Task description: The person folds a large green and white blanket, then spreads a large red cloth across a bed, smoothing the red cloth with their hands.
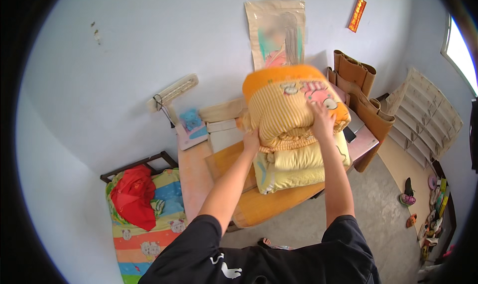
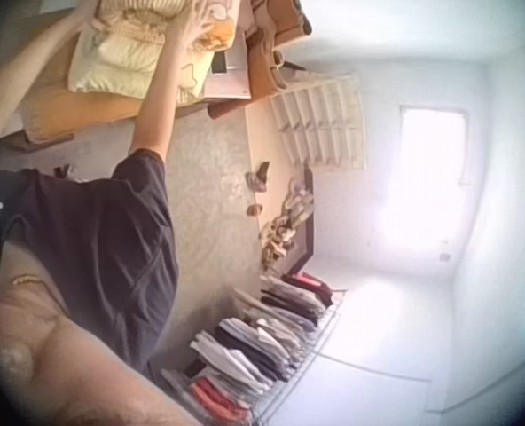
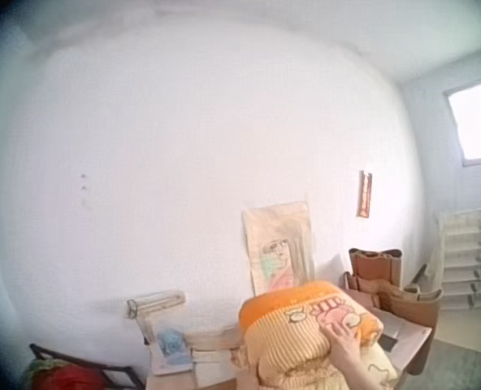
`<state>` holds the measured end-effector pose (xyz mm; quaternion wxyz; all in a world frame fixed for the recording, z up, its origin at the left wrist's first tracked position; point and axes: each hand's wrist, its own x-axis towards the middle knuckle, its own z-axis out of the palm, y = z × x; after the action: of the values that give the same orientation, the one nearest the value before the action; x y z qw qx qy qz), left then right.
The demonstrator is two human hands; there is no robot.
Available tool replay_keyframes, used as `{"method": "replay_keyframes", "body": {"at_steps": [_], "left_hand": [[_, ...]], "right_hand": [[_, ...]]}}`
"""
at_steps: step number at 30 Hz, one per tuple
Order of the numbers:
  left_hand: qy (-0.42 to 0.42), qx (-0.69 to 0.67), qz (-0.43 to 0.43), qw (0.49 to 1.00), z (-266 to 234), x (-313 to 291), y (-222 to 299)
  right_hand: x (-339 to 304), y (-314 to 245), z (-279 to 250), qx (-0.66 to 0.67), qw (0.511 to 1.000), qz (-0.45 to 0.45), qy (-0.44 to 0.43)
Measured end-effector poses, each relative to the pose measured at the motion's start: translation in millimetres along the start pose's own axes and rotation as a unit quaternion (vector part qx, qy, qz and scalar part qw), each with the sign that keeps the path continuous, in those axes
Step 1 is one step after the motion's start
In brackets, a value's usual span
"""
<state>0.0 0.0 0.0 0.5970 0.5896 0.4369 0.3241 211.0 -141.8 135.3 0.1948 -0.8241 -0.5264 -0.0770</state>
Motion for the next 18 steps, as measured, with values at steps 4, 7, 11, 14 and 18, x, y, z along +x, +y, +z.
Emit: {"method": "replay_keyframes", "body": {"at_steps": [4, 7, 11, 14, 18], "left_hand": [[0.078, -0.136, 0.030, 0.987, -14, 45, 5], [0.045, -0.130, -0.057, 0.989, -5, 44, 12], [0.107, -0.084, -0.078, 0.988, 0, 29, 11], [0.094, -0.048, -0.080, 0.991, -31, 23, -9], [0.065, -0.108, -0.099, 0.987, -30, -36, -19]], "right_hand": [[36, 7, 65, 0.126, 0.989, -0.009, 0.070], [40, 2, 68, 0.094, 0.994, 0.034, 0.033], [34, -4, 71, 0.052, 0.997, 0.044, 0.026], [42, -20, 66, 0.058, 0.993, 0.019, 0.104], [32, -15, 64, 0.072, 0.986, 0.006, 0.148]]}}
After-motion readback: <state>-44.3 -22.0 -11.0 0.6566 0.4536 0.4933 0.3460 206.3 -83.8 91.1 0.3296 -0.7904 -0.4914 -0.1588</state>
